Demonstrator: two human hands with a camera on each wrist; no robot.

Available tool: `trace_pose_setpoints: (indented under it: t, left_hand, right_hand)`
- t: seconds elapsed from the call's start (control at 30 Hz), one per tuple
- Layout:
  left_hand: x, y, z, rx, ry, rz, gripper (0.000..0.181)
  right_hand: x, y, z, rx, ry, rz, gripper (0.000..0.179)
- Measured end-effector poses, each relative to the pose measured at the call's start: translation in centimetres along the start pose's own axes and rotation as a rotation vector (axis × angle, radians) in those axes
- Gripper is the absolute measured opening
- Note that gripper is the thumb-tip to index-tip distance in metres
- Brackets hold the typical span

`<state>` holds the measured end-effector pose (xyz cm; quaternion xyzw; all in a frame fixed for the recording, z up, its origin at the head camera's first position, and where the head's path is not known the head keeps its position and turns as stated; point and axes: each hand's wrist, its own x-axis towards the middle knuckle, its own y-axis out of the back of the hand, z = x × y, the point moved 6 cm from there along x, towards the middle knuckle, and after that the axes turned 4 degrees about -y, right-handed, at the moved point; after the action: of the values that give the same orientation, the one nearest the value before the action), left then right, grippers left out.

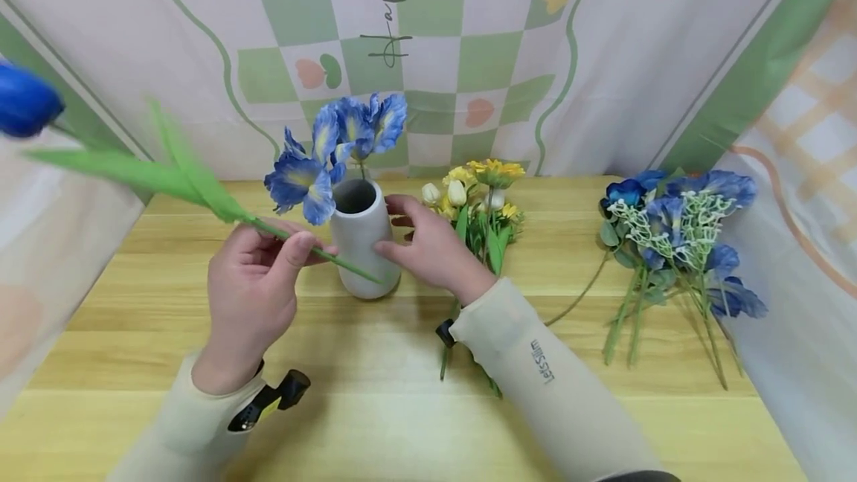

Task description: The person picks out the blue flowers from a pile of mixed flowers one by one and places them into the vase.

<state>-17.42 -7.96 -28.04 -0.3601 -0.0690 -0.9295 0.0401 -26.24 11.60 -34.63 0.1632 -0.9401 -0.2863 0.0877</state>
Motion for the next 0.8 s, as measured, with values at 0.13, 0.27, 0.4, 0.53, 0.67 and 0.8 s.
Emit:
trace_pose_setpoints:
  t: [0.13,0.27,0.4,0.53,0.67,0.8]
  left_hand:
    - [0.6,-0.1,0.4,-0.150,-0.053,0.038,0.010]
    - [1.2,-0.5,0.8,-0.206,-0.107,0.053,0.014]
    - [1.8,-0.7,1.1,-0.114,-0.190,0.093,0.016]
    - [2.8,-0.5,1.3,-0.033,-0.265,0.168,0.016]
    - [3.8,0.2,1.0,-0.055,-0.264,0.236,0.013]
    - [4.4,1.0,0.4,-0.079,-0.237,0.289,0.012]
  right_hand:
    - [0.8,-0.2,-0.2,0.031,0.060,-0.010,0.084]
    - [1.5,-0.7,-0.5,0.056,0.063,-0.024,0.090]
    - [1.6,-1.0,-0.5,-0.002,-0.011,0.002,0.086]
    - [1.4,-1.1,-0.8,-0.071,-0.058,0.025,0.086]
    - [1.2,-1.1,-1.0,-0.097,-0.081,0.019,0.085]
    - [1.1,-1.1,-1.0,-0.119,-0.092,0.016,0.086]
